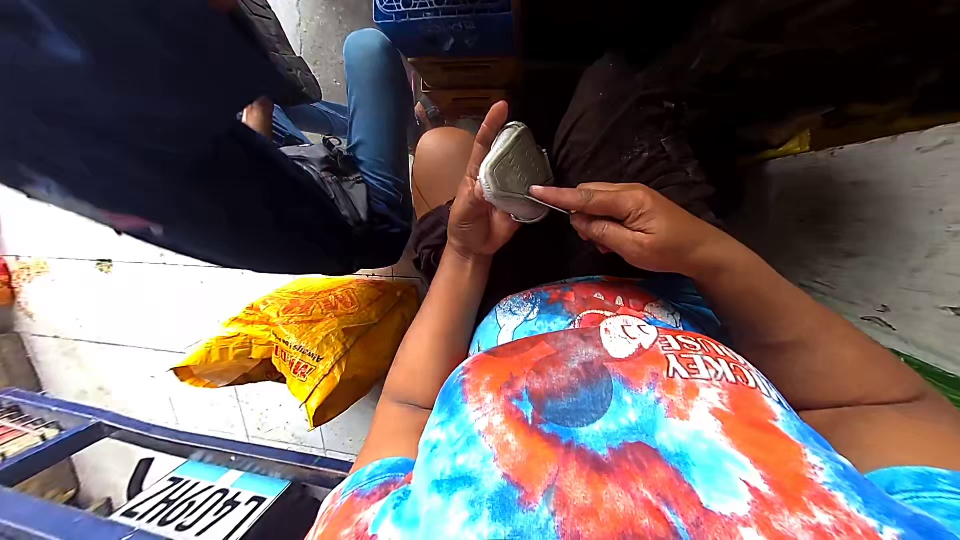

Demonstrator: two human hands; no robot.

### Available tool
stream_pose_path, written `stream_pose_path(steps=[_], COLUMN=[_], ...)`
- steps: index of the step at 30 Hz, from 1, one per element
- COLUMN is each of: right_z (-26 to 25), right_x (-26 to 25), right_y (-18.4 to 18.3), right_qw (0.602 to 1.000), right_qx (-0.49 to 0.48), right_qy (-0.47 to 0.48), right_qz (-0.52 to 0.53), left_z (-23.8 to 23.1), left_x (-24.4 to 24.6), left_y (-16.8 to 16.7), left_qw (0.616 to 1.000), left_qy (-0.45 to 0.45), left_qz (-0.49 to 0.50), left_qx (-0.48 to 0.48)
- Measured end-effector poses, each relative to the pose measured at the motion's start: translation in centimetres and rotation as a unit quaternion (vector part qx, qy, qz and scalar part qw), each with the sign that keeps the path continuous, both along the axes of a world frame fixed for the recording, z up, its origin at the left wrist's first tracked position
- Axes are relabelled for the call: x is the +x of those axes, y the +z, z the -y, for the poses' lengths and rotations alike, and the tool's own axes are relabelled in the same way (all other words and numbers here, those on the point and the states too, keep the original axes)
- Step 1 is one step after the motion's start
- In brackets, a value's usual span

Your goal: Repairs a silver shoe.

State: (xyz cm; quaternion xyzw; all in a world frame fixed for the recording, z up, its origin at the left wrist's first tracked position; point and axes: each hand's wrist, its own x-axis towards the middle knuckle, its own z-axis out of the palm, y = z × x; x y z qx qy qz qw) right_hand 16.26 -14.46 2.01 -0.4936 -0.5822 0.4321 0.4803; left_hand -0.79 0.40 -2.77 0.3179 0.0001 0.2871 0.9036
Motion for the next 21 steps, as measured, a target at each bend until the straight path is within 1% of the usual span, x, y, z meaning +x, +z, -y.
stream_pose_path(steps=[6, 12, 15, 19, 21], right_z=[0.0, 0.3, 0.8, 1.1, 1.5], right_x=[0.1, 0.4, 0.7, 1.6, 1.9], right_y=[0.4, 1.2, 2.2, 4.0, 4.9], right_qw=[1.0, 0.999, 0.989, 0.958, 0.945], right_qx=[-0.006, -0.013, -0.004, 0.005, -0.011], right_qy=[-0.006, -0.012, -0.019, -0.026, -0.039], right_qz=[0.009, 0.045, 0.146, 0.285, 0.324], left_z=[0.0, 0.0, 0.1, -0.2, 0.1], left_x=[0.1, 0.5, 0.7, 1.7, 2.2], left_y=[-0.1, -0.1, 0.2, 0.7, 1.3], left_qw=[1.0, 1.0, 0.999, 0.999, 0.997], left_qy=[-0.009, -0.024, -0.032, -0.038, -0.032], left_qz=[0.009, 0.017, 0.006, -0.018, -0.065], left_qx=[0.005, -0.003, -0.014, 0.014, 0.035])
